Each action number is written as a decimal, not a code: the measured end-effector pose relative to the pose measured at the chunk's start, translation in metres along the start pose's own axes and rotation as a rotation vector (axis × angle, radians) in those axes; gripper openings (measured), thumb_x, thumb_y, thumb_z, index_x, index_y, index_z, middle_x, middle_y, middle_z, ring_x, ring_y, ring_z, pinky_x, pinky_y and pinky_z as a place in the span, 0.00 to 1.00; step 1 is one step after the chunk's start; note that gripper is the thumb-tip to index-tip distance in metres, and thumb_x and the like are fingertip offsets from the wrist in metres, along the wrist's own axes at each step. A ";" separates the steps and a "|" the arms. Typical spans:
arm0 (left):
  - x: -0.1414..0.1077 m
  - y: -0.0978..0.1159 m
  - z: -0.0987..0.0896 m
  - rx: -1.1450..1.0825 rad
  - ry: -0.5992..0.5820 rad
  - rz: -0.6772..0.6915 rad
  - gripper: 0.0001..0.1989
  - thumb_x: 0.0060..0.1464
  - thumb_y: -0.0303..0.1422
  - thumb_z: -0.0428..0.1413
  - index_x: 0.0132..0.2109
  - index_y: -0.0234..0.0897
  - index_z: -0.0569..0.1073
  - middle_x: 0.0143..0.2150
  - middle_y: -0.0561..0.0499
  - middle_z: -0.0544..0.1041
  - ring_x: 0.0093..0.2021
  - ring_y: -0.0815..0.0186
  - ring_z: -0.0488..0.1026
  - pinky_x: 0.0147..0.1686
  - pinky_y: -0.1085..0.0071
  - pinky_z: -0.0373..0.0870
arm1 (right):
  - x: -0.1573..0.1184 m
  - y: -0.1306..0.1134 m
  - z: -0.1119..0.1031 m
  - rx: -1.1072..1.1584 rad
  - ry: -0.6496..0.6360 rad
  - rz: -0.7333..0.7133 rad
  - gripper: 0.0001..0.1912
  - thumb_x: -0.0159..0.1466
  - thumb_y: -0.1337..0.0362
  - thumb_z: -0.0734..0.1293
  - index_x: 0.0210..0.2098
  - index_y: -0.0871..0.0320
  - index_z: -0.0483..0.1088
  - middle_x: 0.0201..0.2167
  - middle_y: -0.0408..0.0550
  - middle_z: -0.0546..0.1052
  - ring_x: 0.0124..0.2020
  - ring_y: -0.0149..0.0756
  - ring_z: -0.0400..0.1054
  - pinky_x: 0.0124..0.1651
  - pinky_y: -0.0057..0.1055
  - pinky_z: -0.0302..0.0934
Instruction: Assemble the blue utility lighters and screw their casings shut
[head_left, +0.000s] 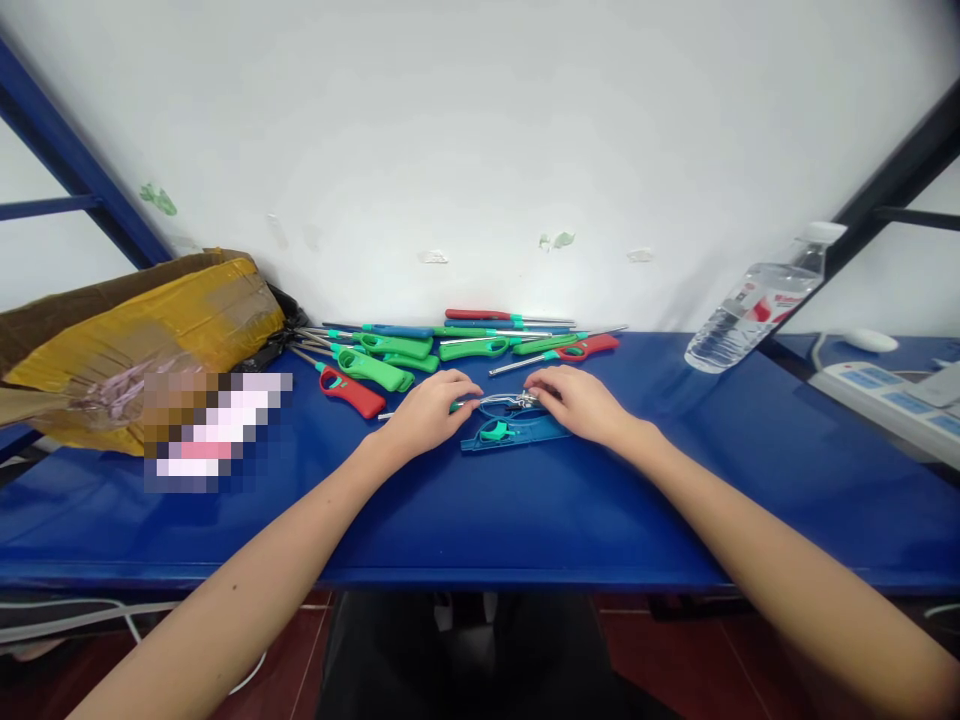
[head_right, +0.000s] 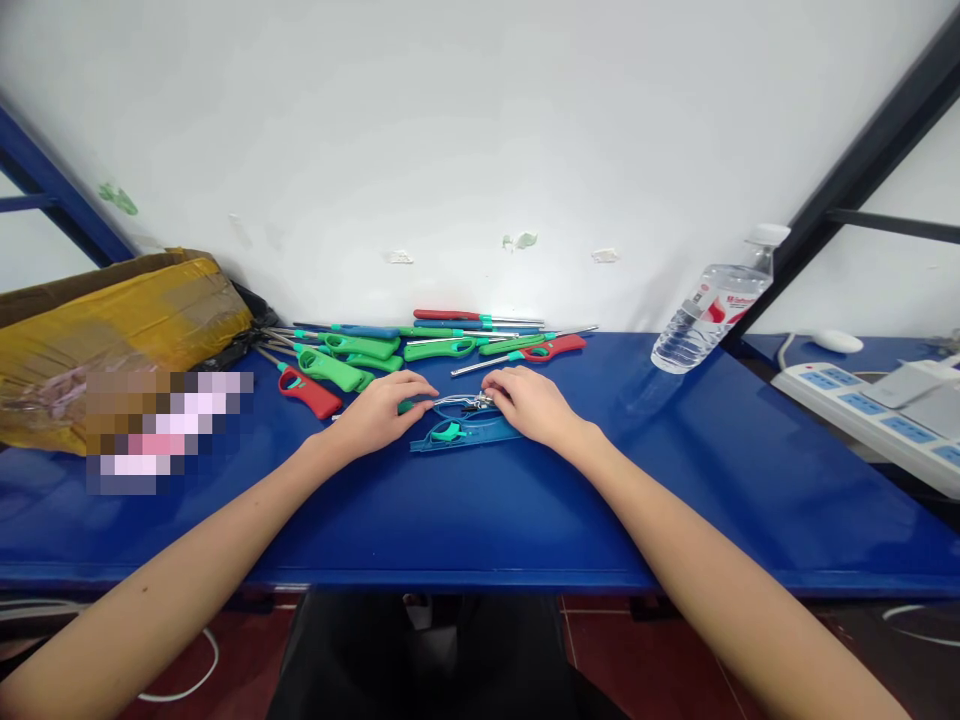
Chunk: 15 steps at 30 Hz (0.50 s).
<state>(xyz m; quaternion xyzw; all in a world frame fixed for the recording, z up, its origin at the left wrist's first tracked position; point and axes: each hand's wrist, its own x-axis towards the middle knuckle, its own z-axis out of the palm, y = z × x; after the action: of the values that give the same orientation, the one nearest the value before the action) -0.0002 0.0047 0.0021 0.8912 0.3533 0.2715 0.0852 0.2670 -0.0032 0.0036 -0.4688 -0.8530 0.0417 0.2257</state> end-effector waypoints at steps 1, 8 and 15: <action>0.000 0.002 -0.002 -0.001 0.006 0.025 0.10 0.63 0.33 0.54 0.46 0.37 0.78 0.46 0.46 0.77 0.47 0.60 0.74 0.50 0.63 0.71 | 0.000 0.000 0.000 -0.011 0.001 -0.006 0.10 0.69 0.64 0.60 0.43 0.56 0.73 0.40 0.49 0.79 0.42 0.43 0.71 0.45 0.38 0.65; -0.004 0.016 -0.008 -0.016 -0.051 0.130 0.09 0.57 0.38 0.60 0.40 0.38 0.80 0.53 0.44 0.73 0.55 0.56 0.70 0.55 0.59 0.69 | -0.001 -0.002 -0.004 0.006 0.049 -0.058 0.08 0.67 0.62 0.63 0.42 0.56 0.73 0.42 0.52 0.77 0.46 0.45 0.70 0.49 0.43 0.66; -0.003 0.023 -0.006 -0.029 -0.104 0.107 0.08 0.57 0.37 0.61 0.36 0.38 0.80 0.52 0.44 0.74 0.54 0.56 0.70 0.55 0.58 0.69 | -0.001 -0.002 -0.007 0.083 0.031 -0.179 0.07 0.66 0.62 0.66 0.38 0.56 0.76 0.48 0.54 0.72 0.50 0.45 0.68 0.55 0.45 0.65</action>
<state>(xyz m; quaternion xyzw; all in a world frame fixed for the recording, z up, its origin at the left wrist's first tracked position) 0.0082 -0.0144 0.0143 0.9202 0.2965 0.2343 0.1019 0.2692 -0.0063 0.0097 -0.3814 -0.8854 0.0495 0.2610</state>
